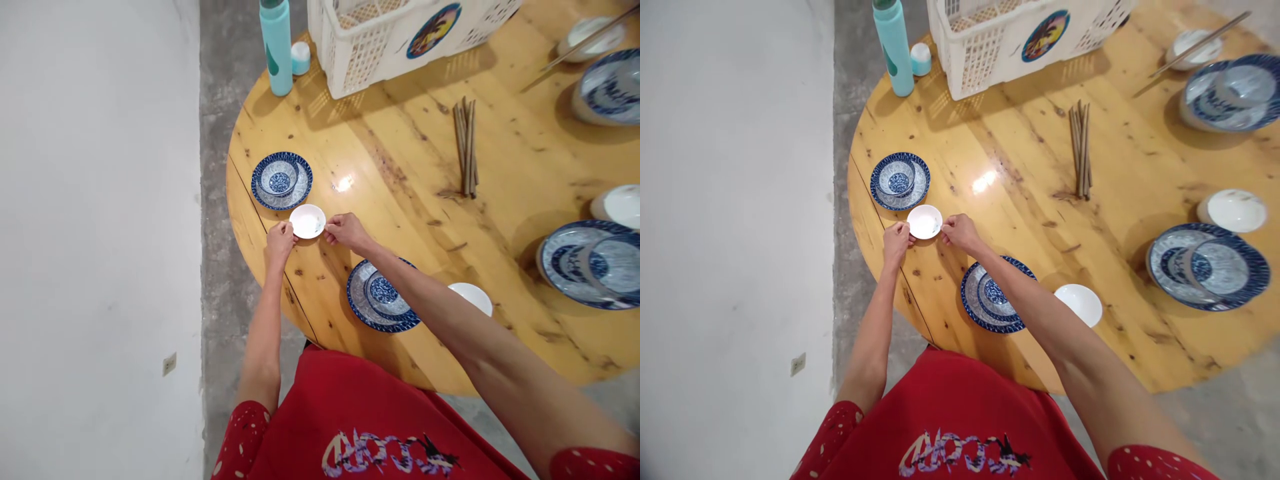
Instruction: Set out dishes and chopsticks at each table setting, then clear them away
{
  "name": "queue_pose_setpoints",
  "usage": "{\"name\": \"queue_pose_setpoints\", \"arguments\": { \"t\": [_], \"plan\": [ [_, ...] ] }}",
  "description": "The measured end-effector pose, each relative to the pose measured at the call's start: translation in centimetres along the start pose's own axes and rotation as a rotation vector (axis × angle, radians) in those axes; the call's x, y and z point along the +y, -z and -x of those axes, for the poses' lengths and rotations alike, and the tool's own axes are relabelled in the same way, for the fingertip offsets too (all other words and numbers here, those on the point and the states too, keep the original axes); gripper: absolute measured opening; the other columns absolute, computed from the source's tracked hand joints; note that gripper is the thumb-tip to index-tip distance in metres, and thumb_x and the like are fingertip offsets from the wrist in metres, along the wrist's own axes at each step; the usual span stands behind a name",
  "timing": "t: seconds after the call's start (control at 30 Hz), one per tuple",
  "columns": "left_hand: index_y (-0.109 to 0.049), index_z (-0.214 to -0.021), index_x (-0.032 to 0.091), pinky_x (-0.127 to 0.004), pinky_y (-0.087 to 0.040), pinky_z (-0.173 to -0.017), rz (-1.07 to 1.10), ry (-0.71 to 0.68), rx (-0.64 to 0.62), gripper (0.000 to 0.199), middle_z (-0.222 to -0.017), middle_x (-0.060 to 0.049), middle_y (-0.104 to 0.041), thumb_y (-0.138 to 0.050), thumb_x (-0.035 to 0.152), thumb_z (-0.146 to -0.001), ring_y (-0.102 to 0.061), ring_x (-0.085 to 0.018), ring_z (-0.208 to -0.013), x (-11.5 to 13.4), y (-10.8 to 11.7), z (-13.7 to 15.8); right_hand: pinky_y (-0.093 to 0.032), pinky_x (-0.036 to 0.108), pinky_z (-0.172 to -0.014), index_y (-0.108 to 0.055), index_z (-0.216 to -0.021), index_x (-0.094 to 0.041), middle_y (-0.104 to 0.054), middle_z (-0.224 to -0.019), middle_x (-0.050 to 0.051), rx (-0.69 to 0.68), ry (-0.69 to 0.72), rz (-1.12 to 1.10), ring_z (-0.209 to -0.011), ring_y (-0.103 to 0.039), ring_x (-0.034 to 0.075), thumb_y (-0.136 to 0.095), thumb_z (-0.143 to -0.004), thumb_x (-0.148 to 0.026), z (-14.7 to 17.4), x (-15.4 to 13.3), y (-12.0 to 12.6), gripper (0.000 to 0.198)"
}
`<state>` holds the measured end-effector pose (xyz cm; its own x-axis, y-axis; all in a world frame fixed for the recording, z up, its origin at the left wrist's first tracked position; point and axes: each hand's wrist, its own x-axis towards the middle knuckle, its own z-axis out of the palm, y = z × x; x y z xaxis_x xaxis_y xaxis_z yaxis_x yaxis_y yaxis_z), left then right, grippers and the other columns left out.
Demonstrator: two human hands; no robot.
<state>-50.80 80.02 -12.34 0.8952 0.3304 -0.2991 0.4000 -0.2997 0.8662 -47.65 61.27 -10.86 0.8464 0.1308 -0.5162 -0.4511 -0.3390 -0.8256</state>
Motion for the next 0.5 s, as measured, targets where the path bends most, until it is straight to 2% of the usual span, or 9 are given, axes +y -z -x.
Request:
{"name": "queue_pose_setpoints", "arguments": {
  "t": [0.3,0.5],
  "plan": [
    [-0.061,-0.070,0.018,-0.024,-0.048,-0.054,-0.029,0.002,-0.003,0.029,-0.059,-0.002,-0.064,-0.049,0.040,-0.086,-0.061,-0.016,-0.054,0.7,0.6,0.0,-0.048,0.019,-0.052,-0.059,-0.066,-0.016,-0.064,-0.057,0.000,-0.026,0.004,0.055,-0.052,-0.061,0.012,-0.051,-0.081,-0.005,0.3,-0.9,-0.5,0.021],
    [-0.064,-0.071,0.018,-0.029,-0.052,-0.053,-0.064,0.034,0.034,0.028,-0.056,-0.002,-0.063,-0.050,0.041,-0.080,-0.061,-0.019,-0.052,1.8,1.2,-0.8,-0.047,0.018,-0.055,-0.069,-0.071,-0.016,-0.067,-0.058,0.001,0.016,0.102,0.064,-0.057,-0.063,0.013,-0.062,-0.078,-0.015,1.0,-2.5,0.0,0.010]
  ]
}}
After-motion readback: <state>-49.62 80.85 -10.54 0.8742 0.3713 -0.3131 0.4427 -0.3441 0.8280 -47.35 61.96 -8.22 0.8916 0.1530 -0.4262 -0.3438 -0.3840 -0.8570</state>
